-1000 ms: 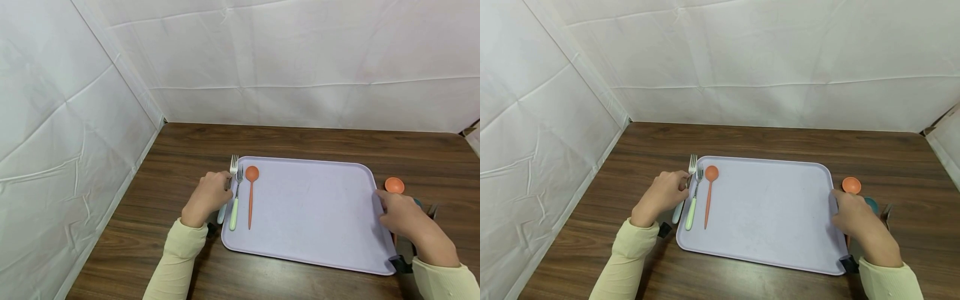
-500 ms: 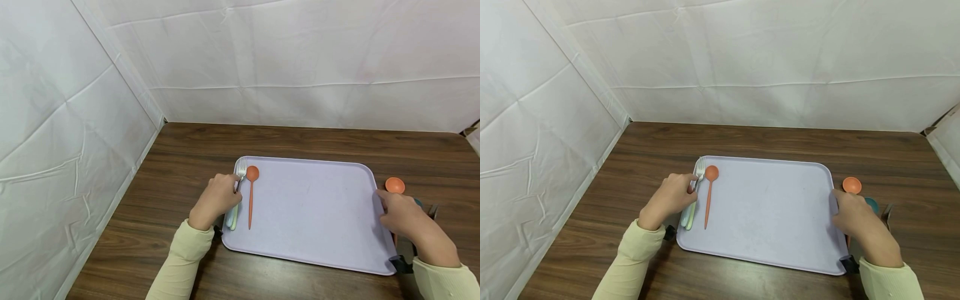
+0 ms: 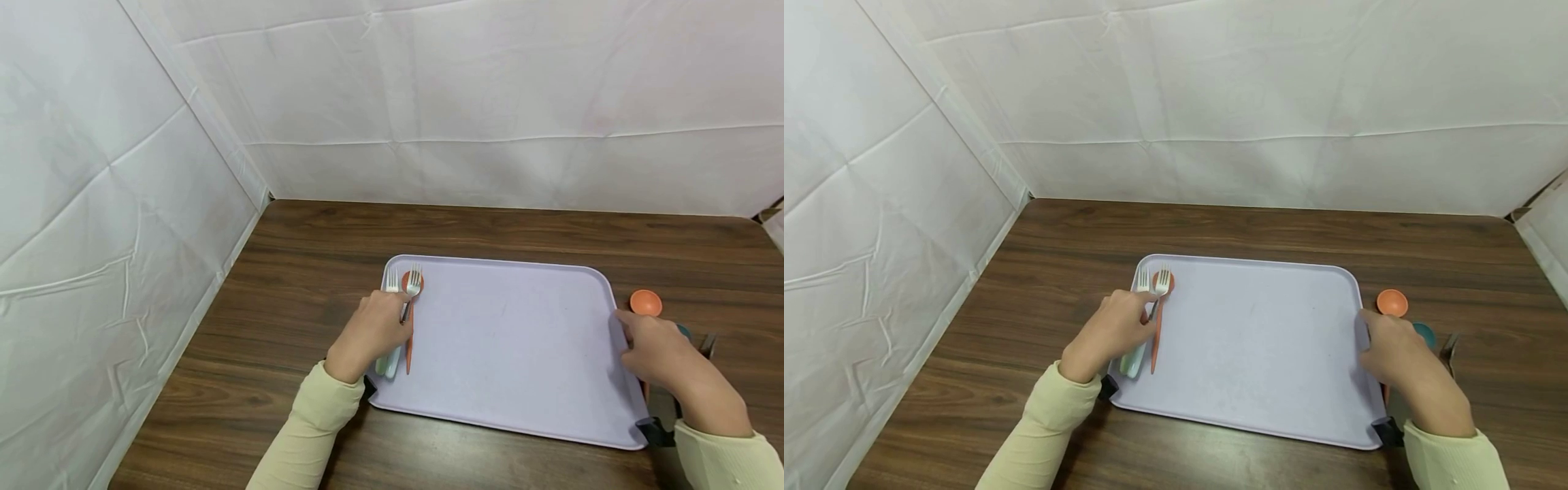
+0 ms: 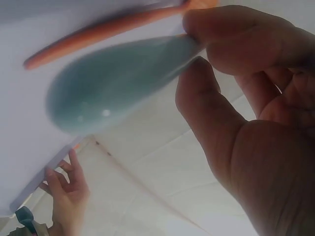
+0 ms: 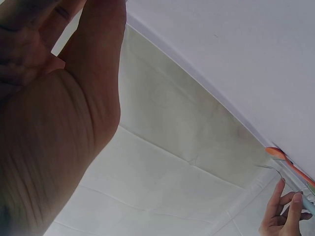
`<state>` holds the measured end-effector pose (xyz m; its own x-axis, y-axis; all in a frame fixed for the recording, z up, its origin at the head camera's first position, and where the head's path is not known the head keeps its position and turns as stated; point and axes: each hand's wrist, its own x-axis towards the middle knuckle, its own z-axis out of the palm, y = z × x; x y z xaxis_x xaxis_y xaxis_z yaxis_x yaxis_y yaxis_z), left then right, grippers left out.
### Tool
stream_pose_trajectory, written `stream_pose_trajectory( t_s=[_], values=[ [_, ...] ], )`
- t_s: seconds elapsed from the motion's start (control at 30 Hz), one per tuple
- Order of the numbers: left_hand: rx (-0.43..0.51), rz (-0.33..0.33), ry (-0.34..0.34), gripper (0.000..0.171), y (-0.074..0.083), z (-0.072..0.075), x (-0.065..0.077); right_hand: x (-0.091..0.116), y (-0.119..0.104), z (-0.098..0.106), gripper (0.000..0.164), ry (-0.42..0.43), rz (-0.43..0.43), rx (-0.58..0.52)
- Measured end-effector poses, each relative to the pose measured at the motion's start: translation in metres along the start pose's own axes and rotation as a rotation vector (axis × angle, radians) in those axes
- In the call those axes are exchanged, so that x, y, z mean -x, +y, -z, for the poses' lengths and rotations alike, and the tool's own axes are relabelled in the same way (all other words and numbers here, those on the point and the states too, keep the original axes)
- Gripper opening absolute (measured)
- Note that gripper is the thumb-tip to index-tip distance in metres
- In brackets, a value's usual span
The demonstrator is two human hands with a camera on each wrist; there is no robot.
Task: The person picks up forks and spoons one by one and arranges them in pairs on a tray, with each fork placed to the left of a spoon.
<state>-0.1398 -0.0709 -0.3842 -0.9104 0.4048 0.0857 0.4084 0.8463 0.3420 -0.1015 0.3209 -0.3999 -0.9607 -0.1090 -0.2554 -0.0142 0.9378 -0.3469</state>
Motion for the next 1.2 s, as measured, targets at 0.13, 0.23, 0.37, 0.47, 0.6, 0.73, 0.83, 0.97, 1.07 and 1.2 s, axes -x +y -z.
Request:
stream_pose_trajectory(
  t_s=[0.13,0.23,0.37,0.47,0.6,0.73,0.83,0.97,1.07,1.2],
  values=[
    [-0.016,-0.011,-0.012,0.012,0.004,-0.002,0.0,0.001,0.0,0.0,0.063,-0.004,-0.003,-0.005],
    [-0.035,-0.03,-0.01,0.015,0.009,-0.004,0.001,0.0,-0.001,-0.001,0.064,0.003,0.0,-0.004],
    [-0.053,-0.056,0.002,0.009,0.017,-0.008,-0.001,-0.001,-0.001,-0.002,0.064,0.013,-0.001,0.004],
    [-0.049,-0.062,0.005,0.008,0.022,-0.011,-0.003,-0.001,-0.002,0.0,0.064,0.013,0.002,0.012],
    [-0.027,-0.067,0.004,0.008,0.03,-0.016,-0.006,-0.001,-0.002,0.002,0.063,0.006,0.001,0.013],
    [0.005,-0.057,-0.023,0.009,0.038,-0.022,-0.009,0.0,-0.003,0.002,0.064,-0.001,-0.007,0.011],
    [0.01,-0.051,-0.038,0.01,0.043,-0.024,-0.011,0.0,-0.003,0.003,0.064,-0.01,-0.012,0.01],
    [-0.017,-0.078,-0.03,0.018,0.049,-0.025,-0.014,0.0,-0.003,0.003,0.065,-0.013,-0.013,0.009],
    [-0.027,-0.096,-0.035,0.021,0.052,-0.026,-0.015,0.0,-0.003,0.003,0.065,-0.012,-0.01,0.01],
    [-0.027,-0.101,-0.051,0.021,0.058,-0.029,-0.018,0.0,-0.002,0.002,0.065,-0.011,-0.01,0.011]
  ],
)
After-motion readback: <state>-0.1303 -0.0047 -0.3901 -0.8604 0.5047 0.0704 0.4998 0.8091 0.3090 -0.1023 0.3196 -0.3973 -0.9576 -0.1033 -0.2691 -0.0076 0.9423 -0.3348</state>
